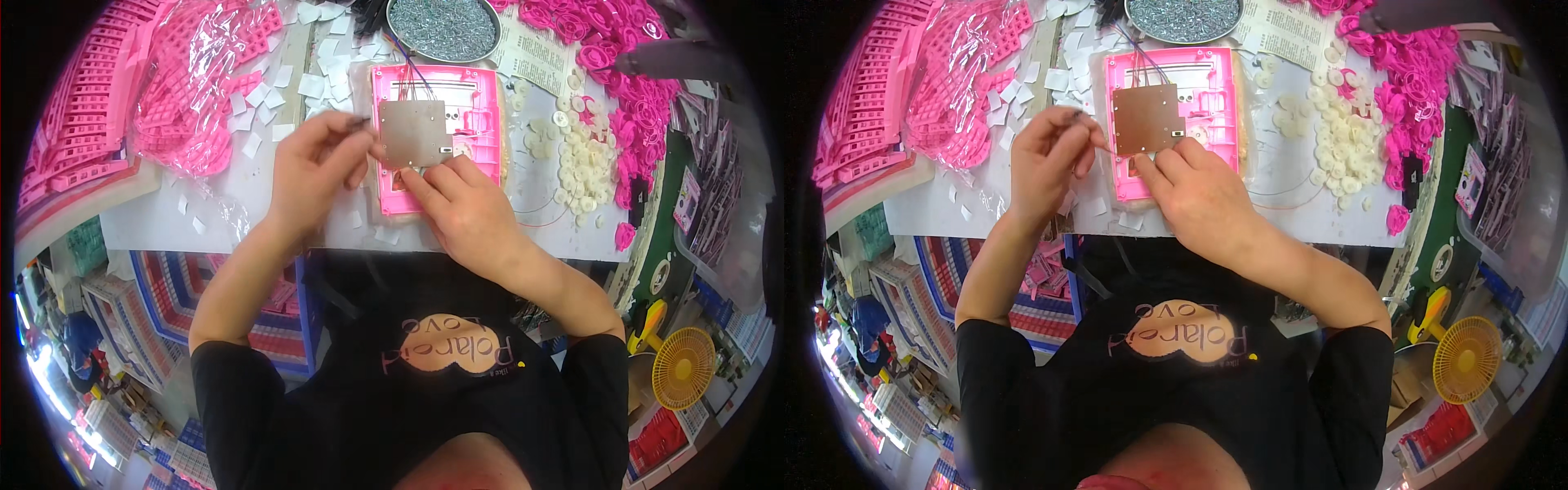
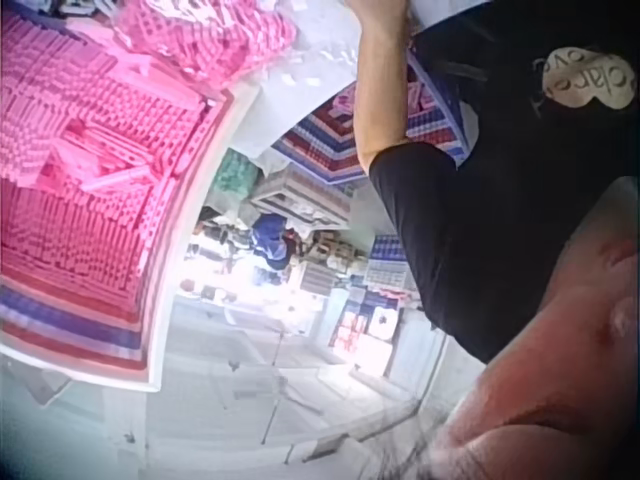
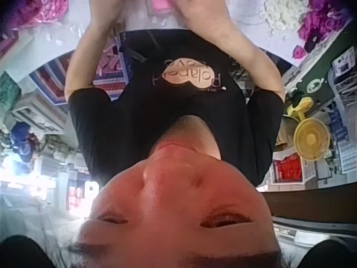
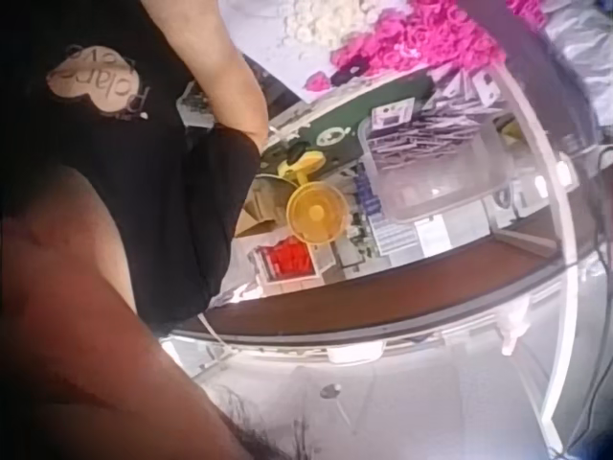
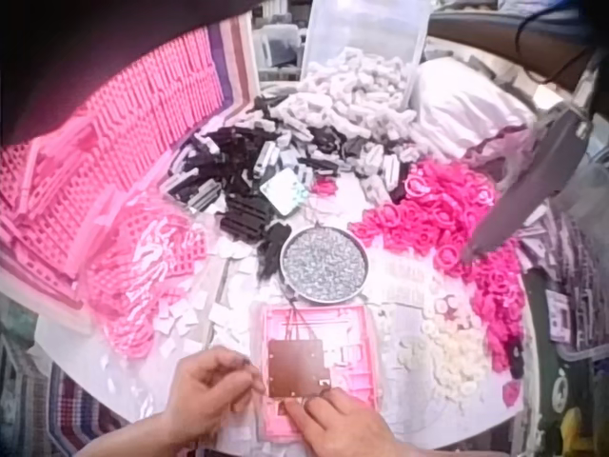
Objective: Assembling the electronic components and plastic housing of a pink toy piggy bank.
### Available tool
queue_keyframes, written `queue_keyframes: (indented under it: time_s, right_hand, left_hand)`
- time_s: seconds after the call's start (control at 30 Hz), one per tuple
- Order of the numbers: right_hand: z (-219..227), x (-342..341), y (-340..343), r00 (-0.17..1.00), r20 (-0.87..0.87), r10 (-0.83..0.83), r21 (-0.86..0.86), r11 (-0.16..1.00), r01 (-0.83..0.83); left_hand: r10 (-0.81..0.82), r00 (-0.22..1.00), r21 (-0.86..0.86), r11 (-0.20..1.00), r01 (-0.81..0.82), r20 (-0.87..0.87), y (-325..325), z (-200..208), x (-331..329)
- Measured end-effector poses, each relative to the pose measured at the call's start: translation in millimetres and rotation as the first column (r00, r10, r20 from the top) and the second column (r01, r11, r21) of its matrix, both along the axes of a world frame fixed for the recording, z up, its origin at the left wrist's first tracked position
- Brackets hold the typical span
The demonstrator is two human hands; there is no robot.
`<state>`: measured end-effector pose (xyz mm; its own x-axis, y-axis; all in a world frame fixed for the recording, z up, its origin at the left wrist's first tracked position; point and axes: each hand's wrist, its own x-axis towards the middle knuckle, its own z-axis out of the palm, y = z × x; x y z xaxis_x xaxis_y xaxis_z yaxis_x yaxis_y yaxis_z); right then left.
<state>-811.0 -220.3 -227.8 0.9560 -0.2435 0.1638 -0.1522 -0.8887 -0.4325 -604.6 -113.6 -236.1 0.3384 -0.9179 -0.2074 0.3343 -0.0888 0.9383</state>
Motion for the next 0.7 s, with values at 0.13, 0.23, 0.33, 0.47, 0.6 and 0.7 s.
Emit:
queue_keyframes:
  time_s: [0.13,0.23,0.33,0.47,0.6,0.7]
  right_hand:
    - [7.3,1.4,-7.5,0.993,-0.072,0.095,-0.009,0.995,-0.096]
    - [16.0,4.6,-10.7,0.977,-0.145,0.154,-0.023,0.987,-0.159]
    - [20.4,6.1,-11.8,0.962,-0.197,0.189,-0.09,0.974,-0.209]
    - [18.2,2.1,-22.7,0.945,-0.196,0.261,-0.066,0.958,-0.279]
    - [18.8,1.2,-22.1,0.95,-0.185,0.25,0.025,0.968,-0.25]
    - [13.6,-3.0,-27.7,0.961,-0.124,0.248,0.147,0.962,-0.23]
  left_hand:
    - [0.048,0.995,0.054,0.998,-0.043,-0.092,-20.0,0.6,-1.6]
    - [0.001,0.999,-0.022,1.0,-0.002,-0.035,-24.5,-1.4,-6.6]
    - [-0.024,1.0,-0.078,0.997,0.024,-0.004,-24.5,4.3,-11.8]
    - [-0.018,0.997,-0.092,0.995,0.025,0.077,-20.8,6.3,-16.1]
    - [-0.018,0.958,-0.149,0.987,0.063,0.287,-14.5,7.9,-18.2]
    - [0.017,0.869,-0.17,0.982,0.077,0.494,-9.9,15.0,-19.0]
